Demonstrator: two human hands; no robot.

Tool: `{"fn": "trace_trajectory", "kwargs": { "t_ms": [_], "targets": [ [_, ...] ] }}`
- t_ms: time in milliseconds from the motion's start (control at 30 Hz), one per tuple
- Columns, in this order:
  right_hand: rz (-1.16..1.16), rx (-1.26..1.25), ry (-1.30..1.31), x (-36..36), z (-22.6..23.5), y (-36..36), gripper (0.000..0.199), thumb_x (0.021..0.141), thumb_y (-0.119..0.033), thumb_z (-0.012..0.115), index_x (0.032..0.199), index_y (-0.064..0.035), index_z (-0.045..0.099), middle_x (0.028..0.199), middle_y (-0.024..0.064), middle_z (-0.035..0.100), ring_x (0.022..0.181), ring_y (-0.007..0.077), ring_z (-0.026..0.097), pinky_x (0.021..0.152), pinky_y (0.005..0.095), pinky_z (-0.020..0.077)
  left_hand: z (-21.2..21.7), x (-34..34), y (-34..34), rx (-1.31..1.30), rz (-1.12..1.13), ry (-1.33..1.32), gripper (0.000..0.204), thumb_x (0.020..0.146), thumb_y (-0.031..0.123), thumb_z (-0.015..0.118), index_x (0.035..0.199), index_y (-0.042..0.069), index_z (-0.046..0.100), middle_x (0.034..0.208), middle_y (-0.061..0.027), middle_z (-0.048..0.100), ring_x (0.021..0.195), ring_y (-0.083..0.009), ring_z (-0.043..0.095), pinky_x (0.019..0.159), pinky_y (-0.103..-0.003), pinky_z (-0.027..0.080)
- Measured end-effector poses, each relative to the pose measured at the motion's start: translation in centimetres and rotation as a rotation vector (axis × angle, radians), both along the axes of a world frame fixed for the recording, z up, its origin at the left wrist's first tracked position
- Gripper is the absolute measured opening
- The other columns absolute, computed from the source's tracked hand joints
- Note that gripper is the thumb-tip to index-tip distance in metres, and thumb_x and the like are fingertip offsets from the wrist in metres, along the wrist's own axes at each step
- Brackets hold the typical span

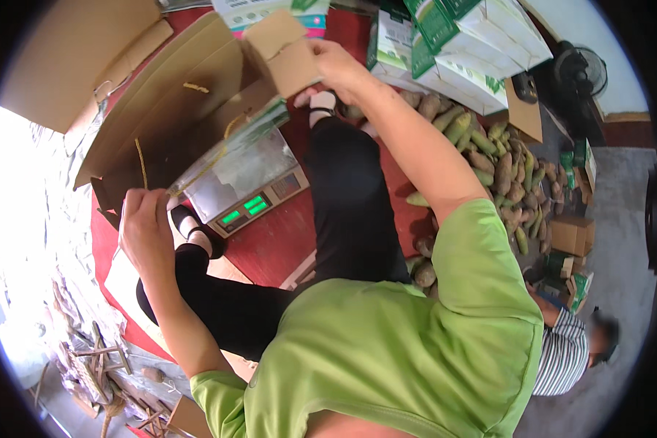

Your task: Manually selecting lotus roots from a pile, weighing them, and placing them into cardboard boxes for shipping.

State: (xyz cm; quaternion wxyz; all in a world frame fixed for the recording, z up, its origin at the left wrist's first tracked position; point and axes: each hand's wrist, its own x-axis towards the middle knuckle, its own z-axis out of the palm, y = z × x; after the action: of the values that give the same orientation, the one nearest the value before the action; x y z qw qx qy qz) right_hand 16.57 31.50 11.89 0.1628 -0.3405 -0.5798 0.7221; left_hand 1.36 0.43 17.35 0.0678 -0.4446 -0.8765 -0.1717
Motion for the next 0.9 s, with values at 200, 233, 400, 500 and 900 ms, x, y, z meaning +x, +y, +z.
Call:
{"fn": "trace_trajectory", "kwargs": {
  "t_ms": [200,233,400,500,900],
  "targets": [
    [-0.099,0.174,-0.243,8.2,-4.3,2.4,0.033,0.091,-0.024,0.059,0.119,-0.0075,0.060,0.101,0.0020,0.066,0.085,0.0111,0.062,0.068,0.0257,0.0487,-4.1,-1.9,0.9,-0.037,-0.028,-0.028,0.020,0.082,0.007,0.063,0.101,0.011,0.066,0.092,-0.0073,0.060,0.085,-0.0280,0.062,0.071,-0.038,0.049],
    [-0.112,0.164,-0.256,9.9,-5.8,2.3,0.033,0.091,-0.024,0.059,0.119,-0.0075,0.060,0.101,0.0020,0.066,0.085,0.0111,0.062,0.068,0.0257,0.0487,-4.1,-1.8,1.1,-0.015,-0.046,-0.049,0.023,0.082,0.007,0.063,0.104,0.012,0.066,0.093,-0.0072,0.060,0.085,-0.0279,0.062,0.071,-0.038,0.049],
    [-0.059,0.820,-0.611,19.6,-19.3,1.4,0.026,0.079,-0.016,0.065,0.102,-0.0044,0.065,0.090,0.0153,0.066,0.083,0.0274,0.065,0.072,0.0372,0.0516,-3.9,-1.3,0.6,-0.107,-0.011,-0.044,0.025,0.081,0.004,0.062,0.104,0.011,0.065,0.096,-0.0066,0.062,0.086,-0.0270,0.062,0.072,-0.036,0.049],
    [0.126,1.042,-0.964,25.7,-26.2,-2.9,0.019,0.081,-0.017,0.060,0.097,-0.0076,0.064,0.097,0.0194,0.066,0.090,0.0379,0.063,0.078,0.0463,0.0511,-4.0,-1.1,0.2,-0.105,-0.074,-0.028,0.019,0.081,0.004,0.062,0.099,0.008,0.065,0.095,-0.0066,0.062,0.086,-0.0270,0.062,0.071,-0.036,0.049],
    [0.213,0.630,-0.907,22.8,-30.2,-11.6,0.029,0.075,-0.020,0.066,0.101,-0.0063,0.063,0.100,0.0141,0.065,0.101,0.0343,0.060,0.086,0.0431,0.0486,-3.9,-1.5,-1.0,-0.121,-0.139,-0.076,0.010,0.083,0.002,0.061,0.092,0.001,0.062,0.088,-0.0094,0.058,0.080,-0.0274,0.059,0.070,-0.035,0.046]
  ]
}}
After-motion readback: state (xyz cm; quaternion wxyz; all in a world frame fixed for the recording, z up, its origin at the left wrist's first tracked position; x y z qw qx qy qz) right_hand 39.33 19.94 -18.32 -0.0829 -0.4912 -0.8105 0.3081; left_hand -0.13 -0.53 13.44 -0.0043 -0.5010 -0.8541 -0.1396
